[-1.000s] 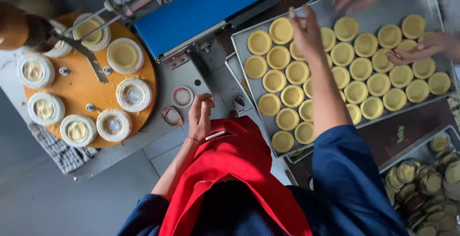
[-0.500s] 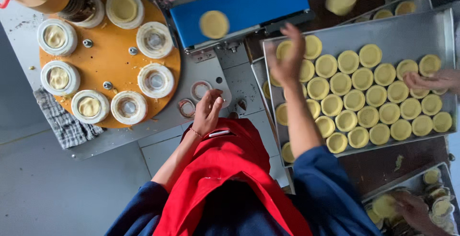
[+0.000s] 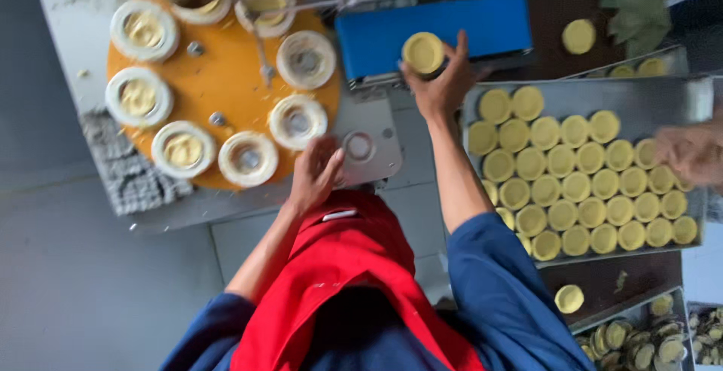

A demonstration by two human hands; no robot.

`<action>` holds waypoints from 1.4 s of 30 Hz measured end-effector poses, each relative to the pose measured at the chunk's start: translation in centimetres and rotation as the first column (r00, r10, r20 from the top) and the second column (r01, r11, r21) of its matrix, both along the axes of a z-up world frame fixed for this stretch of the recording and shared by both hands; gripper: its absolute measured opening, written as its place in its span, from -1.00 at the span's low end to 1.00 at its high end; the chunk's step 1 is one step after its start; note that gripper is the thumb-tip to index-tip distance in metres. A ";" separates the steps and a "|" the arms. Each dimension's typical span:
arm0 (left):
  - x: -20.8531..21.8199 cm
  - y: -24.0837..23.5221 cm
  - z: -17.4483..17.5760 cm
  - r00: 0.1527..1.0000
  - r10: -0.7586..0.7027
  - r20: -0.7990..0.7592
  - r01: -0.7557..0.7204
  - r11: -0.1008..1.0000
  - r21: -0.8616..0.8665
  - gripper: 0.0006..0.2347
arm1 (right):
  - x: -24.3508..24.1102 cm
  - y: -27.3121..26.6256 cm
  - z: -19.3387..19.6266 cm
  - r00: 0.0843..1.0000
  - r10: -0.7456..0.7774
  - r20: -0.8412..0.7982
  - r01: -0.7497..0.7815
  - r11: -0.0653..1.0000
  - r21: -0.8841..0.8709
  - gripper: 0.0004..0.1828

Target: The person prepares pastry shells by placing them into circular molds on a rotating machine, then removing them and stacking them onto trays.

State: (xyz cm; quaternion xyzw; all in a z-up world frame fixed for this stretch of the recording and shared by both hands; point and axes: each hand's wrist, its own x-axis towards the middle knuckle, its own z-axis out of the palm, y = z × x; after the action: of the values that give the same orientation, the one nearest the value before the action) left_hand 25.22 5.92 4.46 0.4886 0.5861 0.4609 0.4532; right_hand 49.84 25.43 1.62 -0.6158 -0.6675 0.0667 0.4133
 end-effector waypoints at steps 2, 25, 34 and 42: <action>-1.4 0.8 -1.0 0.995 0.002 0.099 -0.002 1.000 0.001 -0.72 | -3.1 -4.2 1.5 0.963 0.212 -0.166 -0.216 0.976 -0.009 0.39; 1.3 5.2 7.7 0.591 0.510 0.625 -0.261 0.854 -0.449 -0.60 | -11.5 -17.7 6.5 0.034 -0.467 -0.884 -0.292 0.841 -0.455 0.07; 7.4 4.2 0.3 0.776 -0.630 -0.029 0.606 0.733 0.310 -0.56 | -3.2 -17.6 0.0 -0.060 -0.412 -0.909 -0.283 0.881 -0.380 -0.06; 11.8 8.0 -1.8 0.790 0.348 0.504 -0.189 0.921 -0.339 -0.78 | 10.6 -14.7 -3.1 0.156 -0.631 -0.760 -0.480 0.625 -0.616 -0.50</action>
State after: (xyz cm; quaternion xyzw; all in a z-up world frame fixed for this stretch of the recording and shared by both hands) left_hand 37.03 13.92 2.66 0.1776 0.5502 0.5582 0.5951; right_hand 60.41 10.74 -1.48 -0.5609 -0.0858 0.7017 0.4310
